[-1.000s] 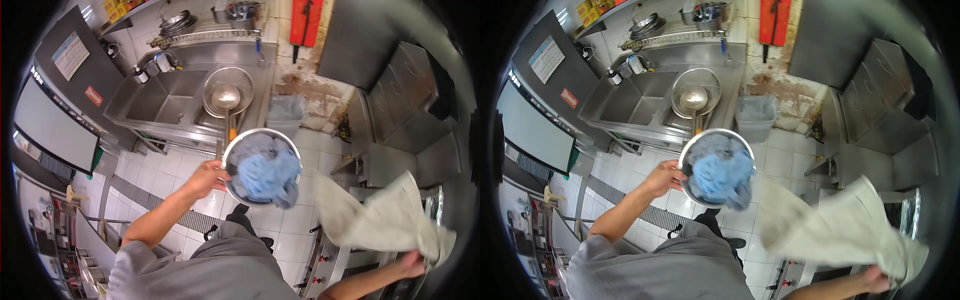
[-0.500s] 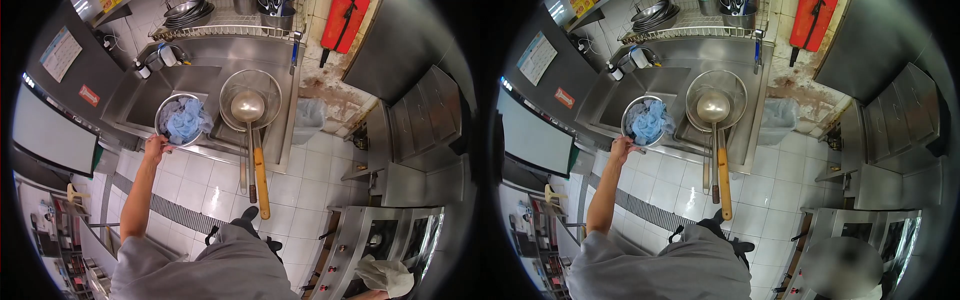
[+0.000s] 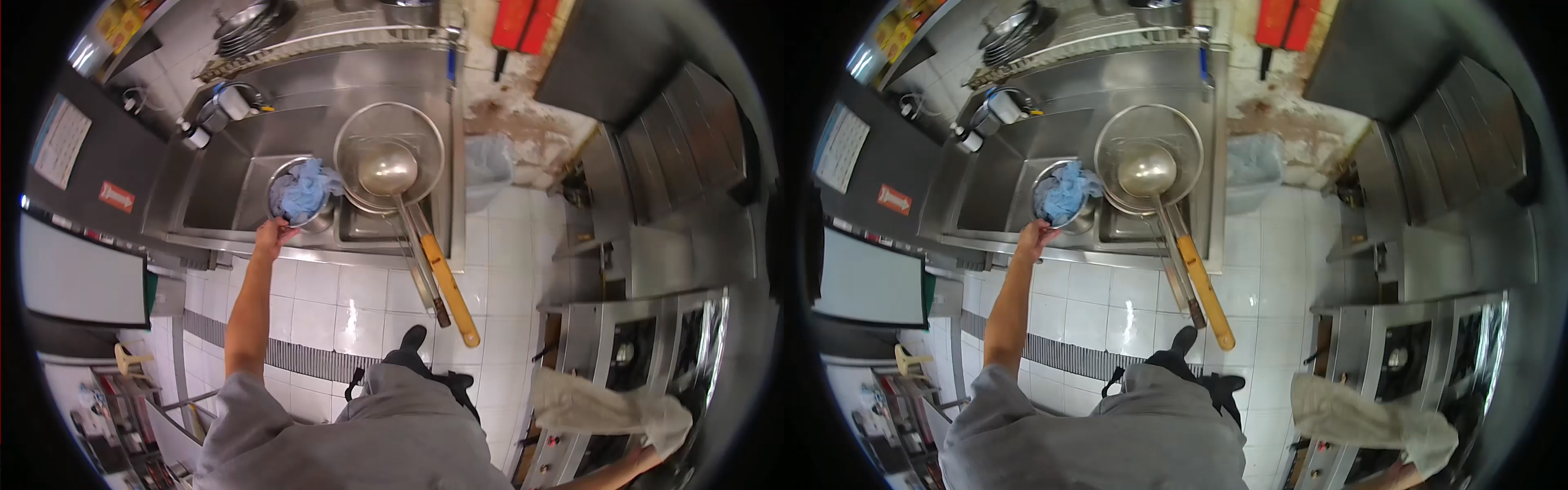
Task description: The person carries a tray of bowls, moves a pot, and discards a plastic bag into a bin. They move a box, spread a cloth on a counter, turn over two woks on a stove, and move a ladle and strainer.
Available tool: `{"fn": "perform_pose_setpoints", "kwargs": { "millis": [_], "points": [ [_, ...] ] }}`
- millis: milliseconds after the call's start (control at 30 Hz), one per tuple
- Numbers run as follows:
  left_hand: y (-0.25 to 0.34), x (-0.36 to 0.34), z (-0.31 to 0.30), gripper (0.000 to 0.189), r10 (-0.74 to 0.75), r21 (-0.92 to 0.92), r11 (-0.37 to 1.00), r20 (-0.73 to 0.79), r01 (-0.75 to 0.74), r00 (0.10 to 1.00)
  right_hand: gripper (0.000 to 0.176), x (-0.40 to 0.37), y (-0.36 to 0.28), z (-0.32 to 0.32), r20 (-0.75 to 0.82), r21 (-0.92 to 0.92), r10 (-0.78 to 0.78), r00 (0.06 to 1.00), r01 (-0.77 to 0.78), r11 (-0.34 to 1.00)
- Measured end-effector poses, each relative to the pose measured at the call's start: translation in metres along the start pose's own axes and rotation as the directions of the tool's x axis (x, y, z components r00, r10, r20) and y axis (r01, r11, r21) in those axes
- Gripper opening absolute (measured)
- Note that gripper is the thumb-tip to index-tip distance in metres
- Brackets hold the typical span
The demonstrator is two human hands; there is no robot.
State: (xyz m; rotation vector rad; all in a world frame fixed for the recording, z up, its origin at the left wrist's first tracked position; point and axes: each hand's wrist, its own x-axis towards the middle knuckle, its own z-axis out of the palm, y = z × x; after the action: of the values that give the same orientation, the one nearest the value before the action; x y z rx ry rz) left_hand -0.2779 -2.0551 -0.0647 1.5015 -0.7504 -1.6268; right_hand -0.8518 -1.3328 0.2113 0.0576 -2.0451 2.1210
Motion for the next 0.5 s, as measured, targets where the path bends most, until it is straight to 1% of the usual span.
{"fn": "perform_pose_setpoints", "kwargs": {
  "millis": [33,67,100,133,167,200,233,267,300,333,367,400,433,467,500],
  "points": [
    [-0.004,0.016,-0.007,0.011,-0.017,0.024,1.0,0.089,0.014,0.996,0.047,-0.004,0.005,-0.008,0.082,0.018,0.049,0.995,-0.05,0.999],
    [-0.002,0.016,-0.001,0.014,-0.036,0.047,0.999,0.177,0.028,0.984,0.035,-0.032,-0.002,0.034,0.1,-0.291,-0.299,0.949,0.315,0.903],
    [0.006,0.01,-0.001,0.019,-0.098,0.182,0.98,0.09,0.081,0.991,0.022,-0.033,-0.014,0.064,0.277,-0.369,-0.115,0.954,0.216,0.904],
    [0.005,0.021,0.004,0.024,-0.154,0.21,0.969,0.102,0.13,0.983,0.015,-0.023,-0.005,0.062,0.34,-0.472,-0.134,0.931,0.292,0.832],
    [0.006,0.014,0.013,0.029,-0.135,0.253,0.961,0.07,0.114,0.988,0.012,-0.03,-0.011,0.087,0.36,-0.562,-0.165,0.918,0.354,0.748],
    [0.005,0.028,0.012,0.044,-0.166,0.374,0.917,0.044,0.138,0.985,0.015,-0.032,-0.011,0.097,0.381,-0.514,-0.181,0.906,0.371,0.773],
    [0.007,0.023,0.022,0.058,-0.09,0.431,0.884,-0.219,0.179,0.972,0.012,-0.025,-0.006,0.101,0.366,-0.509,-0.161,0.917,0.342,0.79],
    [0.006,0.004,0.044,0.076,0.172,0.477,0.879,-0.344,0.014,0.923,0.011,-0.019,-0.004,0.098,0.368,-0.499,-0.134,0.92,0.317,0.806],
    [0.017,0.024,0.041,0.064,0.35,0.739,0.672,-0.369,0.043,0.861,0.01,-0.013,-0.005,0.093,0.371,-0.488,-0.109,0.922,0.293,0.823],
    [0.014,0.005,0.061,0.054,0.541,0.658,0.704,-0.254,-0.267,0.802,0.01,-0.007,-0.007,0.095,0.359,-0.48,-0.072,0.93,0.25,0.841],
    [0.012,-0.021,0.093,0.044,0.71,0.514,0.658,-0.177,-0.551,0.682,0.011,-0.002,-0.01,0.095,0.348,-0.469,-0.036,0.937,0.207,0.858],
    [0.017,-0.108,0.17,0.028,0.724,0.404,0.646,-0.053,-0.648,0.688,0.011,0.003,-0.009,0.092,0.34,-0.45,-0.018,0.94,0.179,0.875],
    [0.022,-0.198,0.249,0.012,0.726,0.273,0.645,0.071,-0.714,0.684,0.012,0.01,-0.007,0.089,0.35,-0.42,0.0,0.937,0.157,0.894],
    [0.01,-0.259,0.303,0.012,0.681,0.159,0.669,0.259,-0.726,0.685,0.012,0.015,-0.009,0.087,0.37,-0.412,0.007,0.929,0.158,0.897],
    [-0.006,-0.312,0.351,0.013,0.626,0.048,0.699,0.441,-0.713,0.644,0.012,0.02,-0.012,0.083,0.39,-0.404,0.013,0.921,0.159,0.901]
  ]
}}
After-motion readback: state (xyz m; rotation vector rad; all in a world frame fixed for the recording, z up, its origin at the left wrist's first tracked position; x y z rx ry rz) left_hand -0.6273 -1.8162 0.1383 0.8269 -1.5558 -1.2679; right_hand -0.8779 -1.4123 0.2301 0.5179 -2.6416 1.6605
